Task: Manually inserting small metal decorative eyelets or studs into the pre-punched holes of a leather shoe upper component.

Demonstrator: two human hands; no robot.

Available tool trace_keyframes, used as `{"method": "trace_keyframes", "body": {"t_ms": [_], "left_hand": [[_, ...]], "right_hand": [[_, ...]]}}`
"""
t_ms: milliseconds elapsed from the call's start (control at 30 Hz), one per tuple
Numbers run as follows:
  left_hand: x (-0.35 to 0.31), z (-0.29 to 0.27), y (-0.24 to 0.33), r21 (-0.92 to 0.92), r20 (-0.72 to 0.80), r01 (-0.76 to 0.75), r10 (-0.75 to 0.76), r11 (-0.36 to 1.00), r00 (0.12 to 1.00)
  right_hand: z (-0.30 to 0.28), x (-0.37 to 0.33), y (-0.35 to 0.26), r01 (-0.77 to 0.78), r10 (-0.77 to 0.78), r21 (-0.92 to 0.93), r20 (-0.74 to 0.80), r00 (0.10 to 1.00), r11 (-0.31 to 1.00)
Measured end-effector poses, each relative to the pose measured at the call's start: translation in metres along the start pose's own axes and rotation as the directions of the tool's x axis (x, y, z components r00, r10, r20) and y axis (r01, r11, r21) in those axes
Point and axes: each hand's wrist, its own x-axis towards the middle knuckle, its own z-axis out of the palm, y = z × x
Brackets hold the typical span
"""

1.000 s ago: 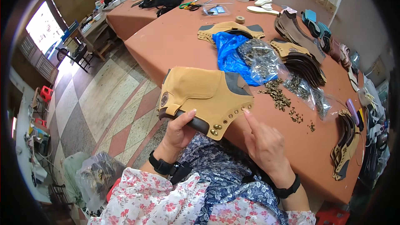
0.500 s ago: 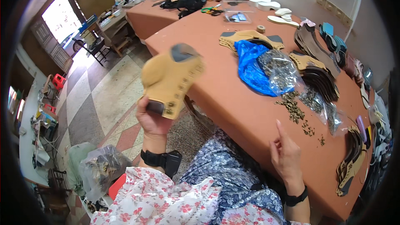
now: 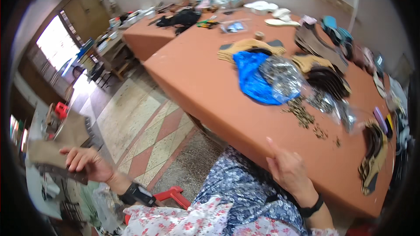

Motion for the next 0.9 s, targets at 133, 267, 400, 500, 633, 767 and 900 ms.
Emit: {"method": "trace_keyframes", "body": {"t_ms": [133, 267, 400, 500, 633, 767, 900], "left_hand": [[-0.001, -0.007, 0.012, 0.011, -0.034, -0.027, 0.027, 1.0, 0.999], [0.004, -0.025, 0.01, 0.226, -0.114, -0.068, 0.096, 0.972, 0.989], [-0.007, -0.066, -0.031, 0.371, -0.153, 0.27, -0.229, 0.888, 0.961], [-0.042, -0.1, -0.084, 0.463, -0.371, 0.558, -0.42, 0.689, 0.828], [-0.108, -0.09, -0.209, 0.348, -0.576, 0.852, -0.628, 0.391, 0.523], [-0.136, -0.064, -0.281, 0.299, -0.549, 0.95, -0.798, 0.088, 0.247], [-0.142, -0.057, -0.301, 0.283, -0.495, 0.959, -0.856, 0.007, 0.152]], "right_hand": [[-0.001, -0.002, 0.0, -0.002, 0.005, -0.054, 0.058, 0.998, 0.999], [0.004, -0.012, 0.004, 0.009, -0.009, -0.057, 0.005, 1.0, 0.998], [0.0, -0.019, 0.002, -0.129, 0.13, 0.31, 0.016, 0.991, 0.942], [-0.02, -0.017, 0.001, -0.334, 0.227, 0.704, 0.245, 0.943, 0.627], [-0.01, -0.023, 0.001, -0.267, 0.237, 0.963, 0.266, 0.934, -0.026], [-0.032, -0.051, 0.006, -0.269, 0.563, 0.958, 0.17, 0.809, 0.097], [-0.06, -0.063, 0.01, -0.308, 0.643, 0.951, 0.235, 0.729, 0.001]]}}
